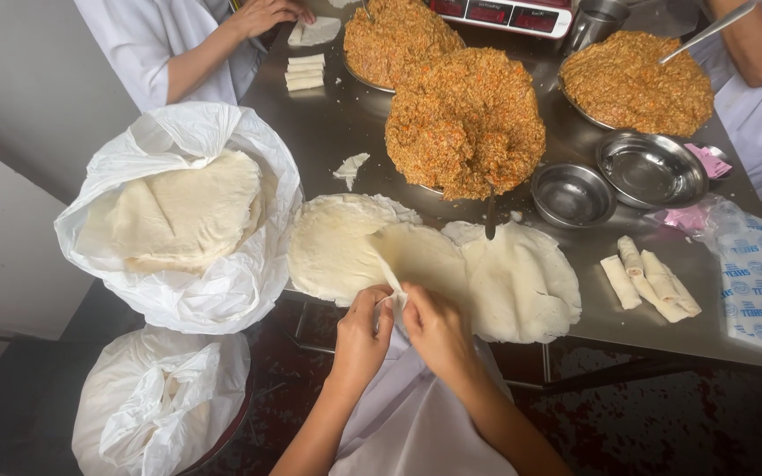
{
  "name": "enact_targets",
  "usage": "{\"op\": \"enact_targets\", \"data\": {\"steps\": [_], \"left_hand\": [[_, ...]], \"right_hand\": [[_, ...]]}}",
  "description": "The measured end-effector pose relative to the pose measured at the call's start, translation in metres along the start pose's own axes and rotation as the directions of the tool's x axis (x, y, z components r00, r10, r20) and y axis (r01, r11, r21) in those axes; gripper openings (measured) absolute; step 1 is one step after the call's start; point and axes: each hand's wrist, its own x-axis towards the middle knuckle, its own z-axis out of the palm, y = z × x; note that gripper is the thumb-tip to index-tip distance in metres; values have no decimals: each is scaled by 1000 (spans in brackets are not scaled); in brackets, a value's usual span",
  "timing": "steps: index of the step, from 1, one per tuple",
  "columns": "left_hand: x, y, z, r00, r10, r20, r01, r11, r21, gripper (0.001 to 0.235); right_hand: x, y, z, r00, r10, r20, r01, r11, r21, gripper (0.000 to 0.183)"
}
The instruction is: The person takes thin, white, circular sheets of dough from a plastic bag and places them on a stainless steel table. They scoop a portion of a brown, textured filling from a large metal bowl using a spoon and place it onto the center of the dough. The person then folds the dough over the filling and rolls it into a cylindrical shape, placing the finished roll on the table next to others.
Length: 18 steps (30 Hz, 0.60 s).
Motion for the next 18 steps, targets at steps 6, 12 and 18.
{"op": "enact_targets", "data": {"steps": [6,12,18], "left_hand": [[6,5,-7,995,-88,44,89,996,-22,13],[16,-20,-3,997,4,-82,-4,1000,-2,23],[-4,-11,10,994,103,-21,-103,994,-31,32]], "right_hand": [[-3,-12,3,983,-175,-45,176,984,8,29],[3,4,-16,998,-26,-65,28,999,27,26],[17,5,-16,997,56,50,-57,998,25,23]]}}
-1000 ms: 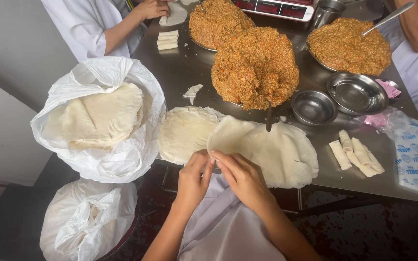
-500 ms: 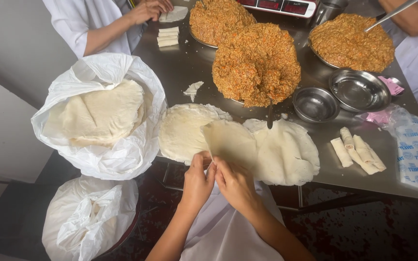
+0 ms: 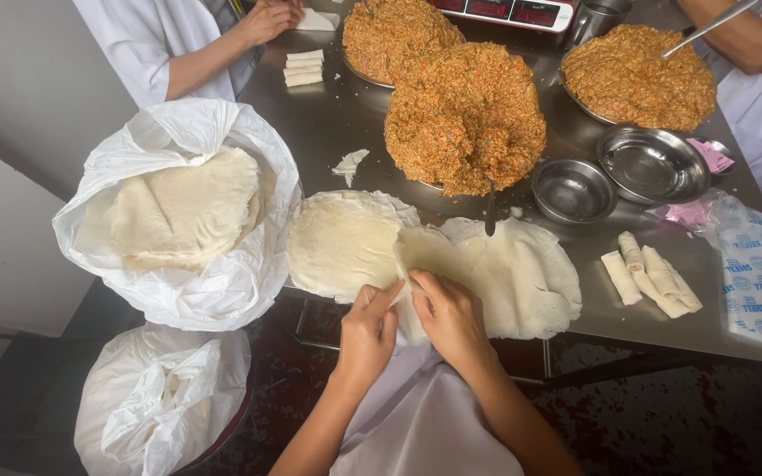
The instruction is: The person takes thin, white, circular sheets of dough from a plastic bag and places them on a stainless steel table. They scoop a portion of a brown, textured filling from a large metal bowl using a spoon and place it onto the center of the dough. The person then folds the dough over the filling and rolls it into a cylindrical shape, placing the finished roll on the table next to others.
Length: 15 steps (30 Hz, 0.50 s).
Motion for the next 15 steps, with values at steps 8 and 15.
{"op": "enact_targets", "data": {"steps": [8,15], "left_hand": [[17,14,-28,991,-92,97,71,978,198,30],[25,-9,-29,981,-196,2,195,977,90,34]], "right_hand": [[4,-25,2,985,-167,-53,162,983,-89,28],[-6,-18,-5,999,-46,-1,46,988,147,42]]}}
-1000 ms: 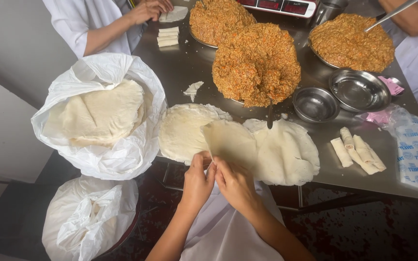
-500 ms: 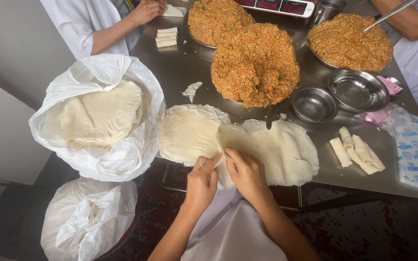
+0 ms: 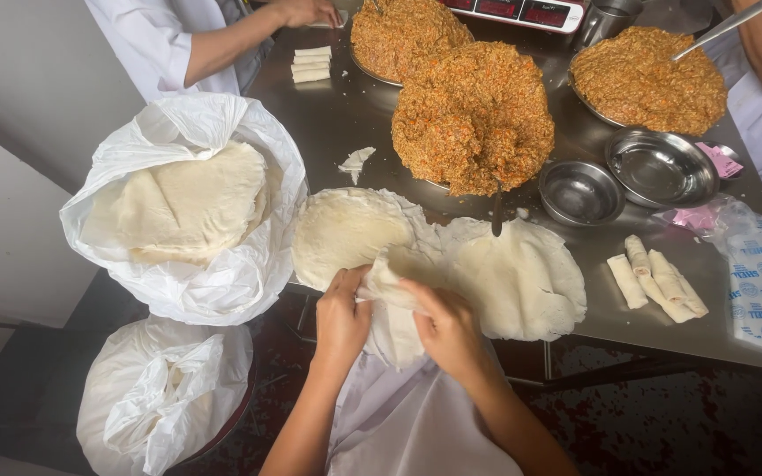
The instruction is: The person takes thin, white, circular sheets of dough from a plastic bag and places them on a stainless steel table. They scoop a portion of a brown, textured filling from a large metal bowl using a spoon and place it onto the center of the dough. The person then folds the dough over the filling and rolls it into a cylindrical shape, placing the finished roll on the table next to others.
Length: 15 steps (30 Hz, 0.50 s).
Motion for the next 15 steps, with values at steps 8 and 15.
{"op": "enact_targets", "data": {"steps": [8,15], "left_hand": [[-20,5,24,982,176,66,-185,970,157,39],[-8,43,-5,989,49,141,-79,972,220,45]], "right_hand": [[-2,15,-4,942,310,127,-299,949,-97,50],[8,8,-7,995,101,-23,-102,993,-58,41]]}}
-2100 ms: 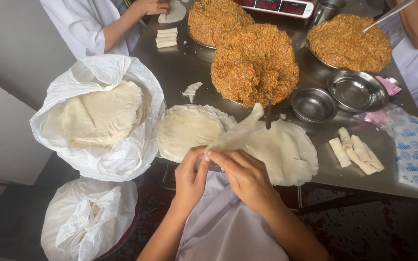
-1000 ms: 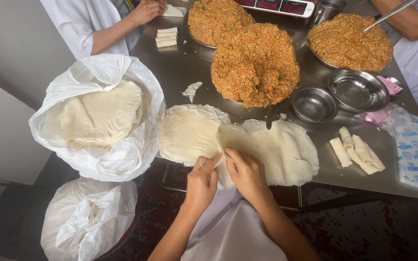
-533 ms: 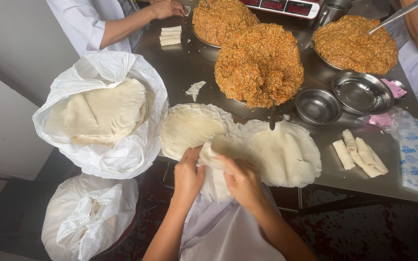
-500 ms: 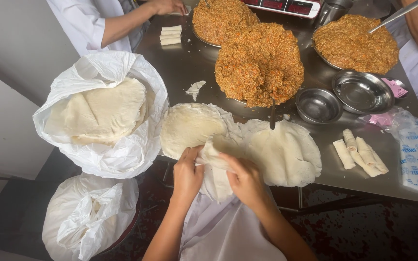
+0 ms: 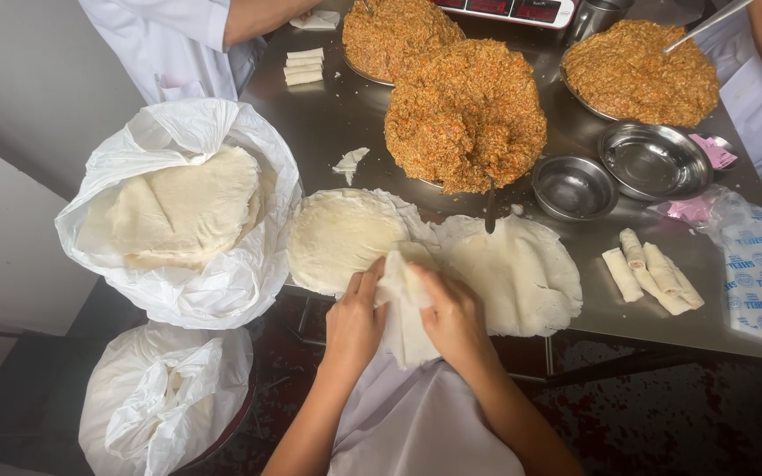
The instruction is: The person takes thin, white, circular sheets of dough from a plastic bag and places them on a stainless steel table. They scoop a portion of a brown, textured filling from a large metal bowl using a spoon and place it onto the center of the dough. The person then folds the dough over the filling and rolls it into a cylindrical shape, placing the finished roll on the table next to others.
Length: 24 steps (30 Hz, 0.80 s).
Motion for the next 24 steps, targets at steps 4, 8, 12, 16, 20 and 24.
{"op": "enact_targets", "data": {"steps": [4,8,12,16,20,24], "left_hand": [[9,-16,6,993,-77,92,98,964,-246,41],[11,-14,0,992,-125,13,119,902,-414,30],[-1,10,10,995,78,60,-37,858,-512,26],[1,3,6,1000,4,23,7,878,-478,26],[7,5,-8,986,-73,148,136,868,-478,28],[9,20,-10,958,-114,265,238,830,-504,29]], "right_hand": [[0,-14,-17,991,92,95,-113,963,243,40],[-9,24,-21,904,342,255,-419,824,382,26],[-6,32,-18,851,422,312,-524,713,466,26],[1,40,-29,865,452,218,-501,759,416,9],[7,13,-39,886,440,147,-462,815,348,9],[-11,8,-25,858,416,300,-511,746,427,10]]}}
